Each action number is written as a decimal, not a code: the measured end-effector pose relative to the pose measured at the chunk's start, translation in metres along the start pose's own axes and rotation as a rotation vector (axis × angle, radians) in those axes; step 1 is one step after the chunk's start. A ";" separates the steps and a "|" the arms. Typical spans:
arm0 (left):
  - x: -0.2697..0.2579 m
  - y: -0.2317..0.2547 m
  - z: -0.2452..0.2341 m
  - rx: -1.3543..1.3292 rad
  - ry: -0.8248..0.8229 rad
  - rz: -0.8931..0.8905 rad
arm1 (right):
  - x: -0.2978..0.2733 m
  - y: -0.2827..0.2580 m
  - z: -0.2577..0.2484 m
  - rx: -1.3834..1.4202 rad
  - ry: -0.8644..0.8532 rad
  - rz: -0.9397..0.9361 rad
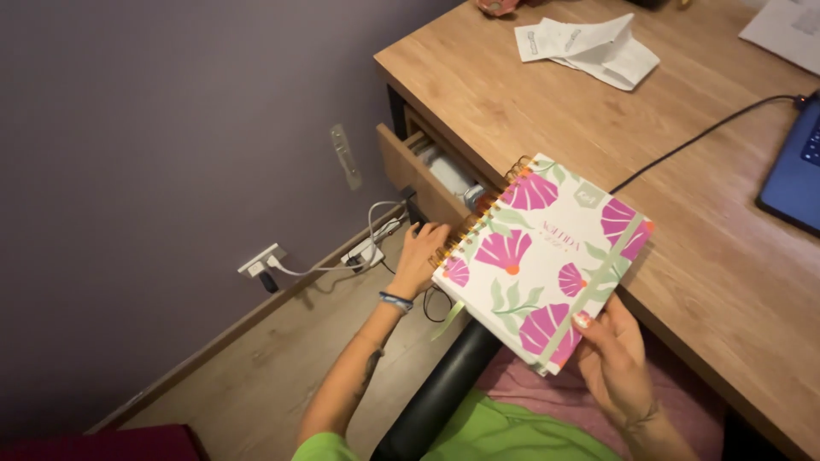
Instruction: The person organizes a desk by placing a calendar on the wall, then puts a notebook, a mousepad, and a second notebook into a drawer. They fold a small paper and place it on the desk, then move a water bottle and a pencil case to the right side of the desk.
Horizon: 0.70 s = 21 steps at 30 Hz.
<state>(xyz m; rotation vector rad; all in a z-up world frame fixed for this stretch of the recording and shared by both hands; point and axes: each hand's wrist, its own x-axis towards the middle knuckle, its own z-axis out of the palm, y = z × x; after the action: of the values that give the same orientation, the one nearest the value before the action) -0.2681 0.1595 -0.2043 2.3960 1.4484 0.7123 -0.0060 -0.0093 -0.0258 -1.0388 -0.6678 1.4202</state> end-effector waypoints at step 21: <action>-0.166 -0.043 -0.125 -0.230 0.128 -0.076 | 0.040 0.070 0.071 -0.070 -0.224 0.148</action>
<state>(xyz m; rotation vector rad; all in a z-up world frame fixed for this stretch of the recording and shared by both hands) -0.4307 0.0291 -0.1636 2.1458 1.4106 0.9727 -0.0970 0.0322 -0.0648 -1.0083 -0.8212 1.6684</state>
